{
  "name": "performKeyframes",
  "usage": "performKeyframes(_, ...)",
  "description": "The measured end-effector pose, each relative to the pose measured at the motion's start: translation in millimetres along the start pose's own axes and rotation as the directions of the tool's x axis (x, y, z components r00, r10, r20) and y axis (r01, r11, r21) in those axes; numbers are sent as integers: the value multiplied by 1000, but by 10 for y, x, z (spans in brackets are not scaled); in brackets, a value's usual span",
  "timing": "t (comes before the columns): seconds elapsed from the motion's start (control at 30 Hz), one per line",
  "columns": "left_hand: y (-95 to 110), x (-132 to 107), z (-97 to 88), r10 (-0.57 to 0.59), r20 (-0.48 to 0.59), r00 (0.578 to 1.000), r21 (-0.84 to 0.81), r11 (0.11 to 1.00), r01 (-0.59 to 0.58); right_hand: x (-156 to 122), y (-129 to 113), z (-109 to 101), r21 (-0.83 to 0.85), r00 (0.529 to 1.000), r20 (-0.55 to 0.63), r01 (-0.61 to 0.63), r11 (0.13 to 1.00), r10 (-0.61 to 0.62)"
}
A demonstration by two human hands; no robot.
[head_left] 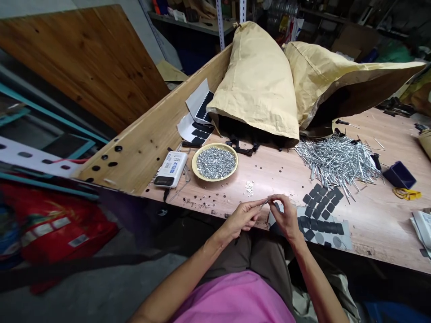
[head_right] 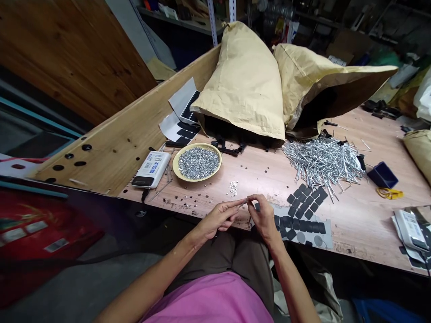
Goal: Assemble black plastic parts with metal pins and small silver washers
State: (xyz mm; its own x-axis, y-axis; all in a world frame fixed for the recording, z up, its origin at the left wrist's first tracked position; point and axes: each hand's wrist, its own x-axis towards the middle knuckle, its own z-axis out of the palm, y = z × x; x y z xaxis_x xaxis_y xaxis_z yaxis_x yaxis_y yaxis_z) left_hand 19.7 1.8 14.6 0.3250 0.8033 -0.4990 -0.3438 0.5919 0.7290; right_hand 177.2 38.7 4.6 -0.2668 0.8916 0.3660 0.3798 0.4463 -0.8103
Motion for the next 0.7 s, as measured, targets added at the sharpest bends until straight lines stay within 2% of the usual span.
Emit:
performKeyframes(0.07, 21, -3, -39, -48, 55, 997, -4, 999, 48, 30, -13, -75, 40, 997, 63, -37, 999, 34)
performKeyframes(0.17, 58, -11, -75, -111, 108, 988, 10, 994, 110, 70, -43, -198, 71, 980, 196, -35, 997, 20)
performKeyframes(0.27, 85, -12, -75, -147, 132, 980, 29, 989, 144, 88, -90, -293, 6, 955, 294, 35, 999, -35)
performKeyframes(0.37, 89, -2, -56, -156, 140, 978, 57, 987, 149, 80, -117, -311, -71, 942, 320, 126, 989, -97)
performKeyframes(0.43, 78, 9, -39, -148, 135, 980, 62, 988, 140, 62, -112, -278, -107, 959, 269, 119, 987, -87)
performKeyframes(0.57, 43, 40, -10, -104, 101, 989, 35, 994, 101, 12, -84, -161, -39, 995, 68, -68, 997, 70)
performKeyframes(0.7, 35, 63, 14, -65, 89, 994, 42, 997, 61, -25, -70, -56, 156, 957, -90, -262, 953, 277)
